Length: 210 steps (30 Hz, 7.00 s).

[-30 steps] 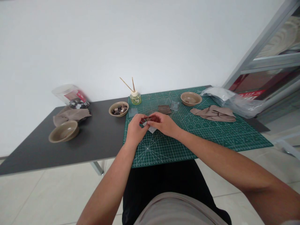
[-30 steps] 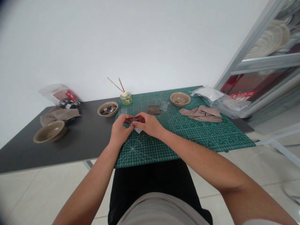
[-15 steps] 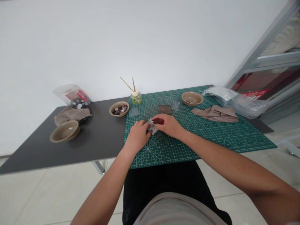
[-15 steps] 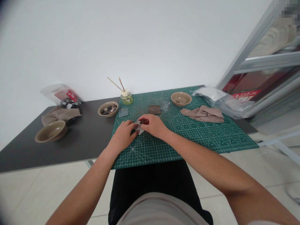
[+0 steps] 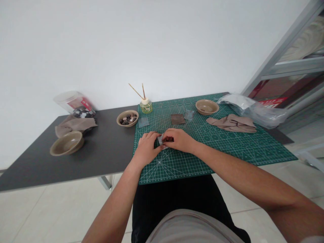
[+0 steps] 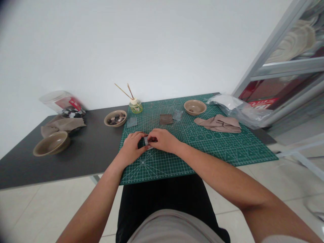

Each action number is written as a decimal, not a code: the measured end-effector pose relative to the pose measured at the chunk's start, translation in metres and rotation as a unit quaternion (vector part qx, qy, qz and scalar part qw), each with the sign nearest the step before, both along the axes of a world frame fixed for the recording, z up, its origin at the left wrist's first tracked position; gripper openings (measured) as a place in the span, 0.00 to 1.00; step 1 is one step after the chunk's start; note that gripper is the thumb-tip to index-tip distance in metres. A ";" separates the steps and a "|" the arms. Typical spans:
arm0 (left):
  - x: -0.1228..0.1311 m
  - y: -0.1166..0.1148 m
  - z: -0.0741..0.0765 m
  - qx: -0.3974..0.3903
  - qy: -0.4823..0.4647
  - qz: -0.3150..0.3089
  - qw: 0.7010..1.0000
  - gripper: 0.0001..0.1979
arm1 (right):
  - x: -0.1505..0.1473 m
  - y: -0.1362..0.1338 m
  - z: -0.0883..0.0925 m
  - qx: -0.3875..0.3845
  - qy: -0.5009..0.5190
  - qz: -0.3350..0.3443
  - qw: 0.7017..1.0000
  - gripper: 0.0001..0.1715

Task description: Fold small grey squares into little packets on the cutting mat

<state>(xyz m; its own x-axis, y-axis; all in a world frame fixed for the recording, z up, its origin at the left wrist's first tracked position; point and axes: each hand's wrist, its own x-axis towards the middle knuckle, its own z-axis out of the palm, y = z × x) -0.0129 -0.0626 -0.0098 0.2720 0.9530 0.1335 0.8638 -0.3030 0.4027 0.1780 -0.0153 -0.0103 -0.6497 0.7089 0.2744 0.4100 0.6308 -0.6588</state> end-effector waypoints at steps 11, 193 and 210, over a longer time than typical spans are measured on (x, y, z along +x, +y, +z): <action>-0.002 -0.001 -0.003 0.007 0.003 -0.012 1.000 0.20 | 0.003 0.003 0.001 0.057 -0.062 -0.001 0.996 0.03; -0.006 0.000 -0.002 -0.013 -0.021 -0.015 1.000 0.24 | 0.000 0.009 0.003 0.083 -0.044 0.094 0.991 0.04; -0.006 -0.001 -0.003 -0.012 -0.020 -0.004 1.000 0.26 | 0.006 0.009 0.004 0.073 -0.046 0.073 0.994 0.07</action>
